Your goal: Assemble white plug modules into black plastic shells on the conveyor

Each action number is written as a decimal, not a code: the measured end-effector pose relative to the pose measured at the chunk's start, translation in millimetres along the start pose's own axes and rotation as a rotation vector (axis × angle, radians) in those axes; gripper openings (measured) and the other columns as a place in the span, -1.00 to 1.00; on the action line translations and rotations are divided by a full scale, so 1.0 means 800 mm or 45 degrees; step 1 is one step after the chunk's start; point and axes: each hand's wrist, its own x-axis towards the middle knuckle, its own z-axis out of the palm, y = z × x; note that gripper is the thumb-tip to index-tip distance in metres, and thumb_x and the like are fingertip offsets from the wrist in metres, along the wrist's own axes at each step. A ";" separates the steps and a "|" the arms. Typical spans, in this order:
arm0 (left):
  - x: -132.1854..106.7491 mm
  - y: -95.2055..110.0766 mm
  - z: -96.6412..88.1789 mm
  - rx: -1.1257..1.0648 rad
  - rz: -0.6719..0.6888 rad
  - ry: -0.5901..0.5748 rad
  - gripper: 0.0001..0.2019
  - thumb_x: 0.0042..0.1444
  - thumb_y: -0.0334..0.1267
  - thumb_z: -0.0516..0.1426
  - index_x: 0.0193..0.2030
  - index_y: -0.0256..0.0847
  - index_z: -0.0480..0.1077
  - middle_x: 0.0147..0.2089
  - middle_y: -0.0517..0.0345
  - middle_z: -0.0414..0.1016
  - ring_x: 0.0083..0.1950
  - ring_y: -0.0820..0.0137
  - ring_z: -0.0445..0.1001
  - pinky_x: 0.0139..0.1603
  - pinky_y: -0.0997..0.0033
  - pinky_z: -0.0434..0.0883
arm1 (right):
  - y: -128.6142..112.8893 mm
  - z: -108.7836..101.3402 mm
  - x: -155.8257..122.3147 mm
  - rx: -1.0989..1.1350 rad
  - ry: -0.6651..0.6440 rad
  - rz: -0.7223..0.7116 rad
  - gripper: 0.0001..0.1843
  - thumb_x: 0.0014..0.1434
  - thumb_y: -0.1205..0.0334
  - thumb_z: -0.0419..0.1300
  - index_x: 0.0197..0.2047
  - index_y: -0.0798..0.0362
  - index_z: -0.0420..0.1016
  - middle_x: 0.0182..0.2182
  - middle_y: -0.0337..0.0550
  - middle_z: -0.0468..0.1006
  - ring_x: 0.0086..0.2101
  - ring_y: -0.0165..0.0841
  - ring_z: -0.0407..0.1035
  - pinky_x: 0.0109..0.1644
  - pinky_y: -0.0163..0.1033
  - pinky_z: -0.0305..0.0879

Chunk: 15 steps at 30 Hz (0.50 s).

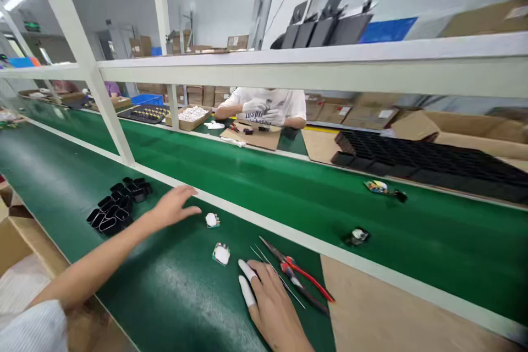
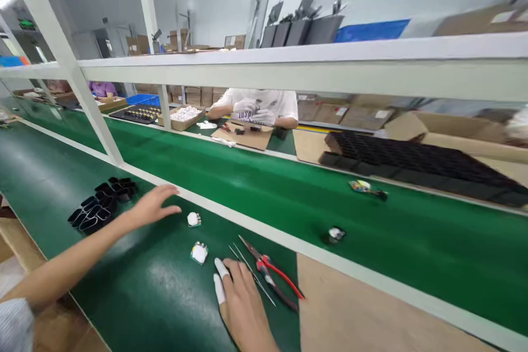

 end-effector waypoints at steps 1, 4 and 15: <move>-0.011 -0.023 -0.016 0.006 -0.052 0.032 -0.70 0.28 -0.06 0.28 0.05 -0.15 0.56 0.12 -0.05 0.59 0.17 0.10 0.52 0.26 0.15 0.47 | -0.005 -0.004 0.004 0.027 0.002 0.028 -0.66 0.44 0.38 0.03 0.21 0.15 0.43 0.00 0.11 0.53 -0.06 -0.08 0.46 0.02 0.03 0.55; -0.046 -0.089 -0.050 0.050 -0.192 0.056 -0.77 0.31 -0.16 0.21 -0.13 -0.30 0.58 0.02 -0.30 0.56 0.16 -0.15 0.47 0.20 -0.19 0.44 | -0.017 -0.011 0.017 0.077 -0.025 0.113 -0.66 0.46 0.32 0.06 0.25 0.13 0.40 0.00 0.09 0.54 -0.05 -0.11 0.47 0.05 0.01 0.54; -0.078 -0.100 -0.045 -0.201 -0.186 -0.031 -0.78 0.29 -0.15 0.19 -0.32 -0.21 0.54 0.15 -0.20 0.57 0.22 -0.09 0.50 0.24 -0.15 0.46 | -0.051 -0.009 0.096 -0.008 -0.398 0.388 -0.69 0.42 0.00 0.24 0.01 0.08 0.55 -0.18 -0.02 0.54 -0.20 -0.14 0.54 -0.14 -0.10 0.51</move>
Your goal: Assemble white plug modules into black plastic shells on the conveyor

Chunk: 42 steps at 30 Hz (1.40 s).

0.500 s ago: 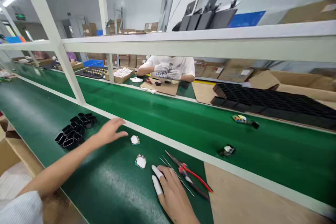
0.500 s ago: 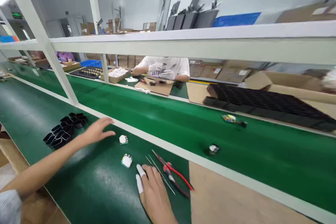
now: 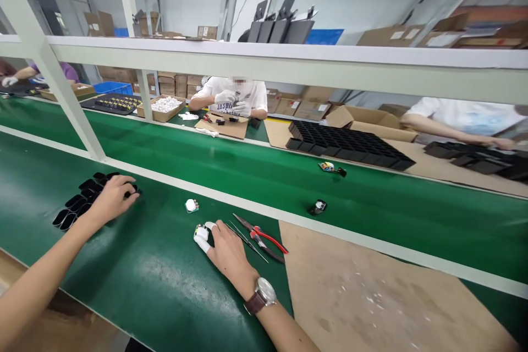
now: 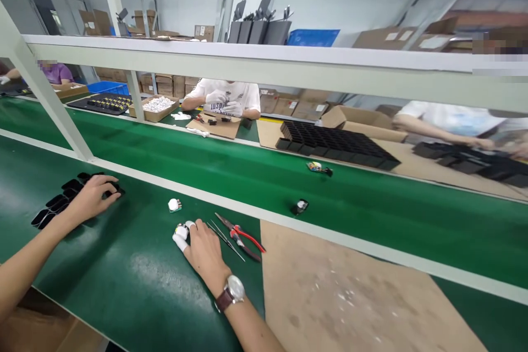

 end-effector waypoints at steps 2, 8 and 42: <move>0.004 0.049 0.005 -0.302 0.126 -0.064 -0.79 0.32 -0.14 0.18 -0.30 -0.19 0.50 0.18 -0.11 0.56 0.18 0.08 0.56 0.24 0.03 0.50 | 0.000 -0.010 0.001 0.093 -0.024 -0.050 -0.81 0.42 0.13 0.23 -0.05 0.07 0.56 -0.18 -0.05 0.53 -0.19 -0.18 0.53 -0.09 -0.12 0.51; -0.004 0.170 0.054 -0.596 0.556 -0.186 -0.90 0.37 -0.34 0.11 -0.19 -0.19 0.45 0.16 -0.07 0.55 0.18 0.18 0.56 0.19 0.18 0.54 | 0.017 -0.023 -0.029 0.147 -0.030 -0.288 -0.60 0.23 0.54 0.16 0.10 0.11 0.53 0.09 0.10 0.53 0.07 -0.11 0.45 0.18 0.01 0.50; -0.037 0.199 0.100 -0.932 0.495 -0.313 -0.20 0.41 -0.24 0.23 0.60 0.11 -0.16 0.33 -0.05 0.52 0.33 0.13 0.44 0.31 0.00 0.41 | 0.002 -0.023 -0.060 0.682 0.429 -0.215 -0.28 0.36 0.49 0.21 0.49 -0.02 0.14 0.07 0.08 0.53 0.08 -0.13 0.44 0.11 0.06 0.54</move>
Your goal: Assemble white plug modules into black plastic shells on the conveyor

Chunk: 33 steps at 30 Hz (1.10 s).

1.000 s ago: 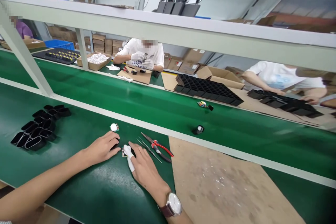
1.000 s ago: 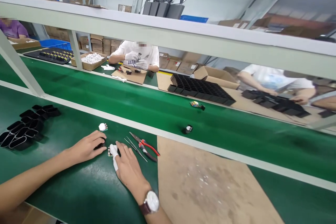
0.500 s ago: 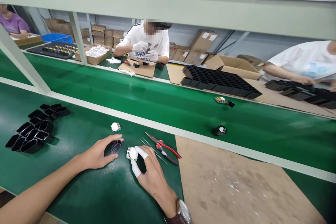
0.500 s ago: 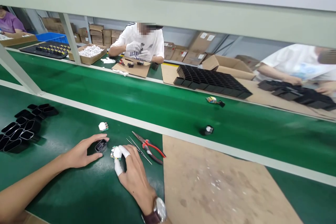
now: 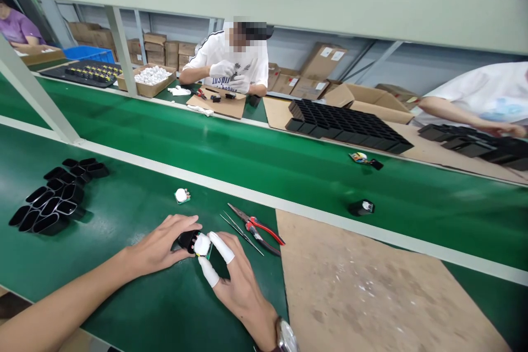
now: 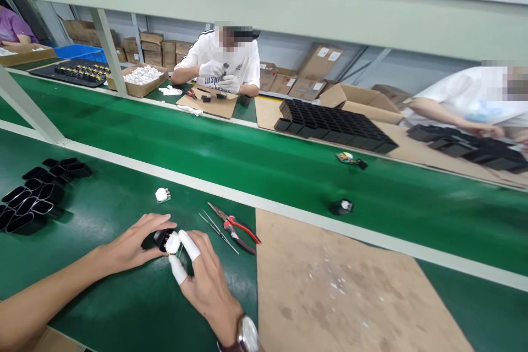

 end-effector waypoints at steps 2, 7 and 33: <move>-0.001 -0.001 0.001 0.020 0.021 0.000 -0.20 0.42 -0.25 0.21 0.61 0.09 -0.17 0.33 -0.06 0.52 0.34 0.13 0.43 0.32 -0.01 0.40 | 0.000 -0.001 0.000 -0.005 -0.013 -0.006 -0.28 0.36 0.49 0.22 0.49 -0.01 0.14 0.06 0.08 0.53 0.08 -0.13 0.43 0.10 0.05 0.54; -0.002 -0.002 0.003 0.035 0.054 0.000 -0.21 0.43 -0.28 0.20 0.61 0.05 -0.18 0.34 -0.09 0.51 0.35 0.12 0.41 0.31 -0.01 0.39 | 0.000 -0.001 -0.001 -0.042 -0.043 -0.011 -0.26 0.36 0.49 0.22 0.51 0.00 0.11 0.06 0.09 0.52 0.08 -0.13 0.43 0.10 0.05 0.54; -0.005 0.004 0.017 -0.164 -0.131 -0.051 -0.22 0.34 -0.30 0.24 0.55 0.11 -0.08 0.34 0.05 0.52 0.31 0.18 0.54 0.29 0.12 0.54 | -0.005 -0.002 0.000 -0.197 -0.141 -0.031 -0.65 0.37 0.31 0.30 0.19 -0.02 0.44 0.18 0.11 0.51 0.15 -0.05 0.45 0.12 0.13 0.57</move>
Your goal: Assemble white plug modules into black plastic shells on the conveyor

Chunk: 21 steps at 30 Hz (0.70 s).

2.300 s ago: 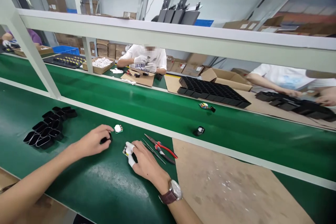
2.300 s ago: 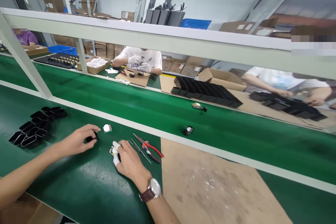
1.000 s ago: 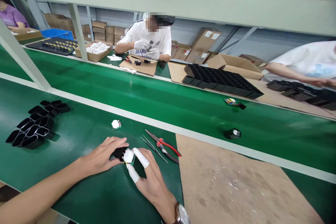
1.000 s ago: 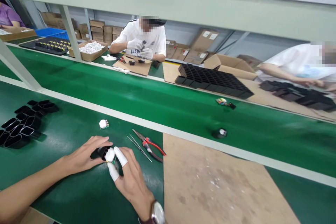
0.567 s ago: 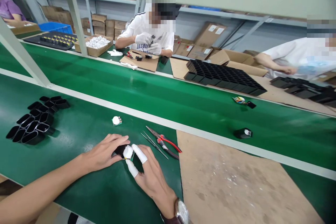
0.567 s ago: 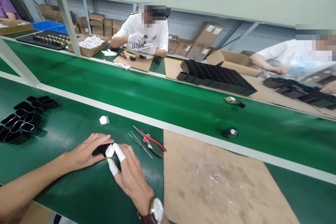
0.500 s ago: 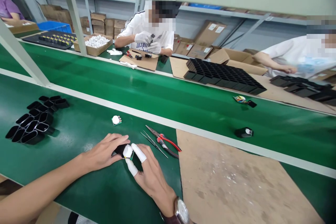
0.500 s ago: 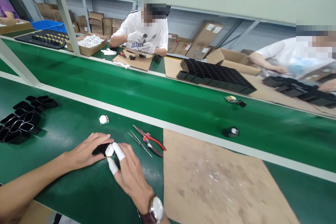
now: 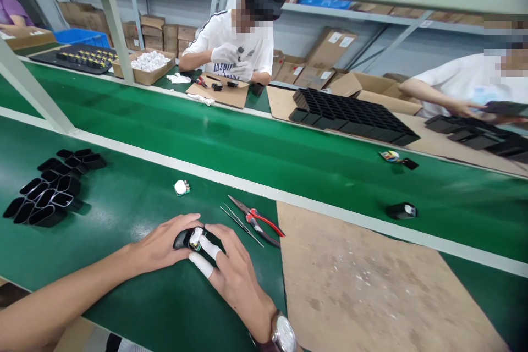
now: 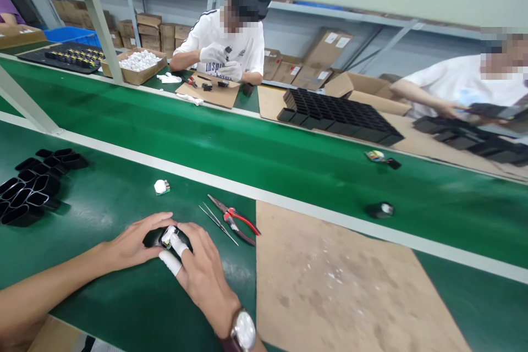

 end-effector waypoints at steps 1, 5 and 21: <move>-0.001 -0.001 0.001 -0.001 -0.007 0.011 -0.25 0.34 -0.29 0.24 0.54 0.09 -0.04 0.34 0.03 0.51 0.32 0.17 0.54 0.31 0.11 0.54 | -0.001 0.002 0.001 -0.025 -0.036 0.011 -0.70 0.37 0.28 0.31 0.14 -0.02 0.47 0.19 0.10 0.51 0.17 -0.04 0.44 0.13 0.13 0.57; -0.004 -0.005 0.003 -0.027 -0.085 0.034 -0.27 0.29 -0.24 0.28 0.50 0.01 0.07 0.37 -0.06 0.48 0.36 0.11 0.52 0.36 0.03 0.51 | -0.006 0.010 0.007 -0.054 -0.104 0.031 -0.78 0.37 0.21 0.32 0.05 0.00 0.50 0.20 0.08 0.50 0.20 -0.03 0.41 0.15 0.13 0.55; -0.004 -0.014 -0.007 -0.104 -0.135 0.053 -0.33 0.29 -0.28 0.27 0.46 0.08 0.13 0.22 0.06 0.52 0.13 0.25 0.58 0.25 0.08 0.54 | 0.052 0.004 0.002 -0.557 -0.174 0.211 -0.63 0.33 0.54 -0.02 0.01 0.09 0.54 -0.15 0.05 0.58 -0.18 -0.14 0.52 -0.13 -0.04 0.54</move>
